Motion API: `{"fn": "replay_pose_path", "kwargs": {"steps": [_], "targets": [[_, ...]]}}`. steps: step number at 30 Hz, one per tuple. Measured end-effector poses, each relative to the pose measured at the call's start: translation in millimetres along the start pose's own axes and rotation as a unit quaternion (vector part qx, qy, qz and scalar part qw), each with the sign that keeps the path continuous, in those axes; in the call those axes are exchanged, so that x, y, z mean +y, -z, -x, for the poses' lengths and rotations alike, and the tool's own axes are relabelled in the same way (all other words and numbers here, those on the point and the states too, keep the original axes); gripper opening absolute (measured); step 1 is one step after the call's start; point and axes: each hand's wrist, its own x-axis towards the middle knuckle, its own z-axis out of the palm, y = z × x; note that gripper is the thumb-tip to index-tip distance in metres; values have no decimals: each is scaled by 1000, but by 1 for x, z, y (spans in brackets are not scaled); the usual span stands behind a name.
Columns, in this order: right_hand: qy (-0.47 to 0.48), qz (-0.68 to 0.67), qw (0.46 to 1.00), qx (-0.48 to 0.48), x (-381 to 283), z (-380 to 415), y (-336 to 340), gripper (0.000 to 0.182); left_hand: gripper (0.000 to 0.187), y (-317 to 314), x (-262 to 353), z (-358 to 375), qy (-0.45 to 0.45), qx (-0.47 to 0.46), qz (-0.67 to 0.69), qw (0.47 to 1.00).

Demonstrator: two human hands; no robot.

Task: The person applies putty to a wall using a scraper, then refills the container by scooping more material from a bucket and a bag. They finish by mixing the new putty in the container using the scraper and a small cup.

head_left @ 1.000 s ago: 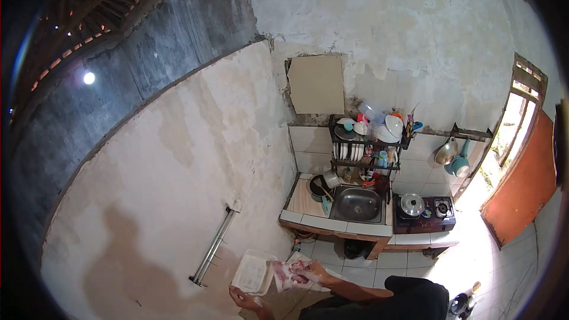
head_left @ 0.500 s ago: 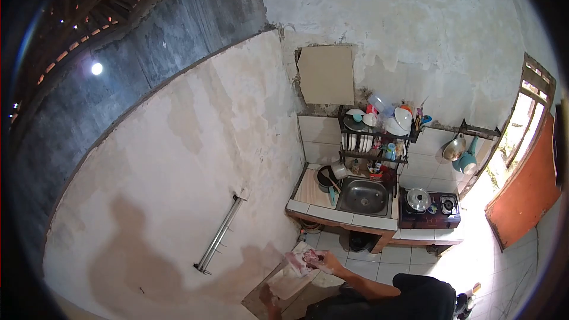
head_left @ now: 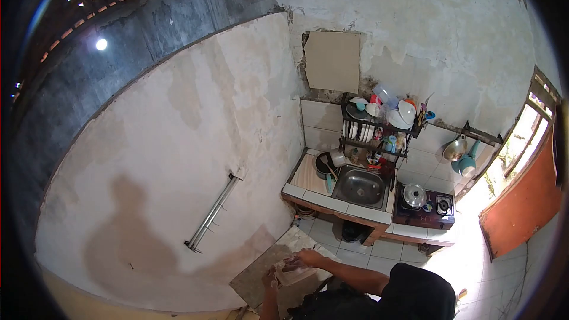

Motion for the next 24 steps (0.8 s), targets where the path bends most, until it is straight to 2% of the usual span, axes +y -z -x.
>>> {"fn": "replay_pose_path", "kwargs": {"steps": [1, 2, 4, 6, 7, 8, 10, 12, 14, 15, 17, 19, 20, 22, 23, 24], "targets": [[26, -22, 999, 15, 8, -3, -6, 35, 42, -2, -5, -2, 42, 29, -25, 998], [52, -45, 997, 31, 15, -4, -11, 36, 42, -2, -12, -5, 42, 31, -26, 998], [45, -30, 997, 45, 26, 2, -9, 37, 43, 1, -34, -10, -4, 49, -83, 995], [36, -18, 997, 60, 35, 9, -11, 38, 43, 7, -79, -27, -23, 57, -81, 995], [-10, -45, 994, 96, 44, 8, -19, 39, 44, 8, -90, -31, -43, 64, -76, 994], [-56, -72, 987, 132, 55, 7, -27, 39, 44, 6, -75, -21, -42, 64, -78, 994], [-75, -86, 981, 158, 76, 9, -41, 40, 43, -1, -24, 12, 57, 12, 66, 996], [-90, -95, 975, 180, 116, 6, -61, 41, 41, 3, -16, 23, 44, 9, 56, 997], [-125, -35, 971, 201, 160, -3, -94, 42, 40, 12, -17, 28, 32, 13, 46, 998], [-121, -35, 973, 195, 149, 4, -85, 42, 35, 23, -35, 24, 38, 42, 31, 998], [-203, -37, 948, 243, 125, 26, -64, 45, 31, 49, -77, 20, 48, 77, 15, 996], [-217, -40, 943, 250, 129, 25, -70, 48, 25, 78, -119, 21, -168, 162, -74, 970], [-232, -43, 935, 263, 135, 23, -76, 52, 25, 100, -140, 25, -166, 165, -75, 969], [-257, -77, 933, 241, 136, 23, -78, 53, 21, 128, -157, 30, -109, 277, -32, 954], [-283, -112, 927, 219, 138, 23, -83, 55, 21, 131, -141, 37, -109, 281, -32, 953], [-278, -112, 928, 220, 147, 18, -91, 55, 22, 133, -137, 36, -68, 266, -24, 961]]}}
